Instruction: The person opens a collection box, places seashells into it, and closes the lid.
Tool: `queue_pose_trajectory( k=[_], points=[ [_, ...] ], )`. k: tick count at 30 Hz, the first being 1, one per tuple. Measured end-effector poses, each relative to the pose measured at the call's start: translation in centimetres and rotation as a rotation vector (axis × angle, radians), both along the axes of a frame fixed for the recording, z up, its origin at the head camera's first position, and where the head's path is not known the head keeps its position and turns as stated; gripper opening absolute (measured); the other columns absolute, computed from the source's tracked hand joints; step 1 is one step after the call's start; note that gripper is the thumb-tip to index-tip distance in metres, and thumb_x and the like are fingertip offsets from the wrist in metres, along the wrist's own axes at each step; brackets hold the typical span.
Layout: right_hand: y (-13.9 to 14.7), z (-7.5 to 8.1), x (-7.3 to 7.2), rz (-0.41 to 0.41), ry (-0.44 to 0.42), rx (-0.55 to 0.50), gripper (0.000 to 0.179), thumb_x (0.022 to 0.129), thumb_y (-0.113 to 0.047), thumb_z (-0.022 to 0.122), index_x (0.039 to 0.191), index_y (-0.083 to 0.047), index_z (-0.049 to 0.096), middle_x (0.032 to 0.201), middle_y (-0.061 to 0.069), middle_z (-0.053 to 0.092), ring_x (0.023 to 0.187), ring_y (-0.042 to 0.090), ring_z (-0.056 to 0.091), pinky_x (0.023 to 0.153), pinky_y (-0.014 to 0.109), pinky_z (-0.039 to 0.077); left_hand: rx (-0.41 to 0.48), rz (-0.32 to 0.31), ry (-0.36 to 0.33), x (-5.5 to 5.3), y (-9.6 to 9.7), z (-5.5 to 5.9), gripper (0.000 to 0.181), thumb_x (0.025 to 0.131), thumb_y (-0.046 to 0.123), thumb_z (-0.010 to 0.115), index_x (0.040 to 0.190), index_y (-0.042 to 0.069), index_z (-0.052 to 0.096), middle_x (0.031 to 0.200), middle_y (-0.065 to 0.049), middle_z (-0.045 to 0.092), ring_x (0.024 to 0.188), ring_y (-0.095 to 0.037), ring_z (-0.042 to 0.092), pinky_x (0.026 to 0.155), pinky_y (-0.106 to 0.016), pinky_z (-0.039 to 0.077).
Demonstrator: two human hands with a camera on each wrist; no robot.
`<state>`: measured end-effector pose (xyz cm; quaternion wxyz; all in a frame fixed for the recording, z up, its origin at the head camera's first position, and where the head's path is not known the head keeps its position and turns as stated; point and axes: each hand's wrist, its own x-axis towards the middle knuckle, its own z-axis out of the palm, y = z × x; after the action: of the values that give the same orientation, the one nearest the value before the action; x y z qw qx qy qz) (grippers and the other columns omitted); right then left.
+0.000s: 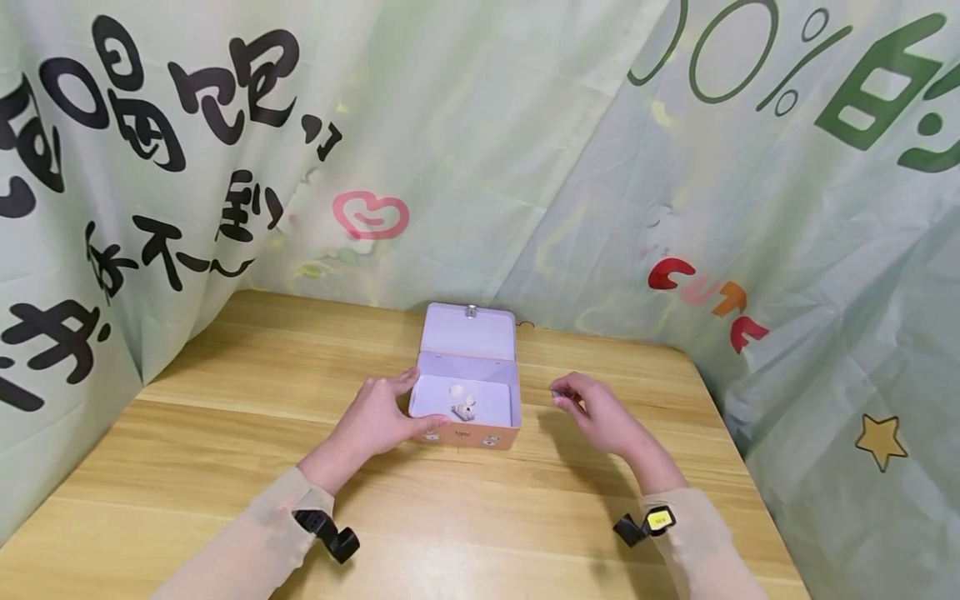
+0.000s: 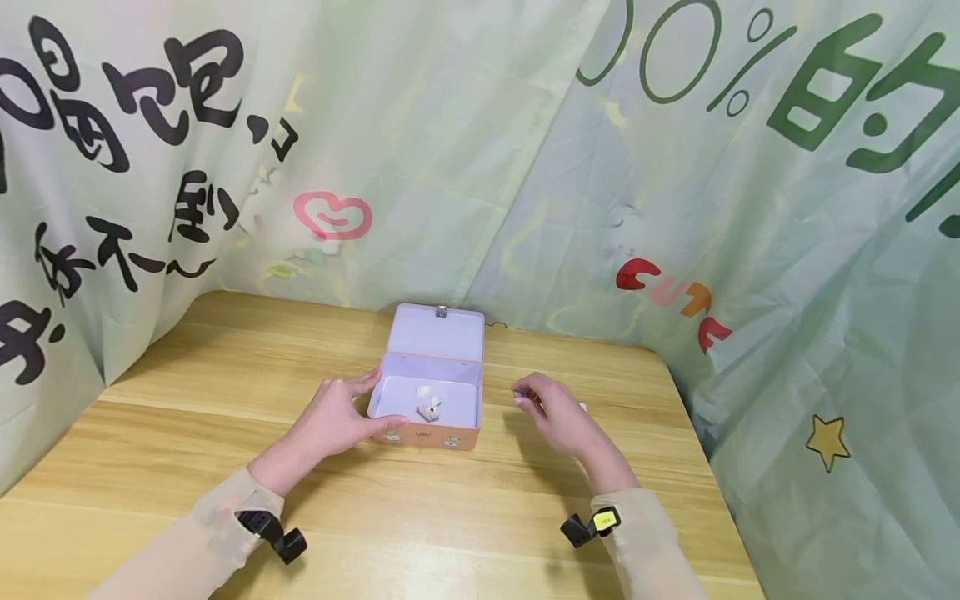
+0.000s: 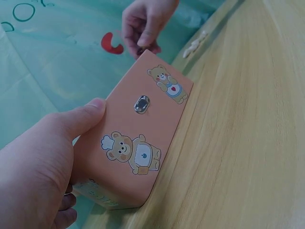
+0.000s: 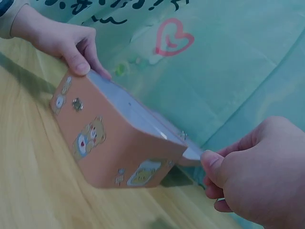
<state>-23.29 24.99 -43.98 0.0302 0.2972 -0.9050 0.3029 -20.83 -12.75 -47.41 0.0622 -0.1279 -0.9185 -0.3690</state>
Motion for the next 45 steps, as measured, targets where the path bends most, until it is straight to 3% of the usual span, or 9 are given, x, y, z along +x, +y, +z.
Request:
queue_pose_trajectory(
  k=[4,6,9,12,22,25,29,37,45],
  points=[
    [-0.8,0.7,-0.2,-0.006,-0.024,-0.006,0.017,0.105,-0.005,0.066,0.119,0.002,0.069,0.101,0.009,0.071,0.090,0.016,0.063,0.079,0.036,0.057,0.009,0.001,-0.023,0.0,0.0,-0.1,0.116,0.070,0.082,0.081,0.147,-0.002,0.056,0.150,-0.014,0.055,0.060,-0.016,0.051,0.054,-0.033,0.046],
    [-1.3,1.0,-0.3,-0.003,-0.029,-0.015,0.016,0.105,-0.006,0.065,0.119,0.001,0.069,0.102,0.010,0.071,0.090,0.016,0.064,0.079,0.037,0.057,0.009,0.004,-0.028,0.0,0.0,-0.2,0.117,0.070,0.082,0.080,0.147,-0.001,0.055,0.150,-0.014,0.054,0.057,-0.016,0.046,0.052,-0.034,0.045],
    [-2.0,1.4,-0.4,0.015,-0.013,-0.027,0.017,0.105,-0.005,0.066,0.120,0.001,0.070,0.103,0.010,0.072,0.091,0.017,0.065,0.080,0.038,0.057,0.003,0.003,-0.012,0.0,0.0,-0.2,0.117,0.070,0.083,0.079,0.147,-0.002,0.056,0.149,-0.014,0.055,0.088,-0.025,0.069,0.060,-0.033,0.049],
    [-2.8,1.7,-0.7,0.034,0.005,-0.034,0.017,0.104,-0.004,0.066,0.119,0.002,0.070,0.102,0.008,0.072,0.092,0.017,0.066,0.081,0.039,0.057,0.001,0.002,-0.002,0.0,0.1,-0.2,0.117,0.070,0.083,0.079,0.146,-0.003,0.056,0.148,-0.015,0.056,0.118,-0.033,0.065,0.066,-0.035,0.051],
    [-5.5,2.4,-1.8,0.075,-0.013,-0.051,0.021,0.103,-0.006,0.068,0.122,0.002,0.072,0.103,0.003,0.071,0.093,0.018,0.066,0.079,0.036,0.057,0.003,0.003,-0.013,-0.1,0.0,-0.2,0.117,0.070,0.083,0.079,0.147,-0.002,0.056,0.149,-0.015,0.055,0.075,-0.032,0.065,0.054,-0.032,0.045],
    [-6.3,2.5,-2.0,0.083,-0.047,-0.050,0.023,0.103,-0.006,0.069,0.124,0.005,0.071,0.104,0.003,0.071,0.094,0.019,0.066,0.080,0.036,0.057,0.004,0.000,-0.003,-0.1,0.0,-0.3,0.117,0.069,0.083,0.080,0.146,-0.003,0.056,0.148,-0.016,0.056,0.100,-0.039,0.072,0.053,-0.031,0.046],
    [-7.1,2.4,-2.4,0.102,-0.075,-0.050,0.024,0.104,-0.006,0.068,0.124,0.006,0.071,0.105,0.003,0.072,0.095,0.018,0.066,0.080,0.035,0.057,0.012,-0.001,0.003,-0.1,0.0,-0.3,0.117,0.069,0.082,0.081,0.145,-0.003,0.056,0.147,-0.016,0.056,0.101,-0.040,0.072,0.050,-0.031,0.044],
    [-8.9,2.1,-3.2,0.142,-0.068,-0.069,0.022,0.102,-0.004,0.069,0.122,0.007,0.072,0.106,0.007,0.072,0.094,0.019,0.065,0.084,0.037,0.057,0.026,-0.004,-0.014,0.0,0.1,-0.2,0.116,0.070,0.079,0.083,0.147,-0.003,0.055,0.147,-0.018,0.055,0.044,-0.007,0.041,0.042,-0.028,0.037],
    [-10.4,1.2,-4.0,0.150,-0.088,-0.044,0.023,0.102,-0.006,0.071,0.122,0.005,0.073,0.105,0.006,0.072,0.092,0.017,0.063,0.086,0.037,0.056,0.012,-0.011,0.018,-0.1,0.0,-0.3,0.116,0.070,0.081,0.081,0.145,-0.005,0.056,0.145,-0.019,0.056,0.066,-0.019,0.065,0.049,-0.030,0.044]
  ],
)
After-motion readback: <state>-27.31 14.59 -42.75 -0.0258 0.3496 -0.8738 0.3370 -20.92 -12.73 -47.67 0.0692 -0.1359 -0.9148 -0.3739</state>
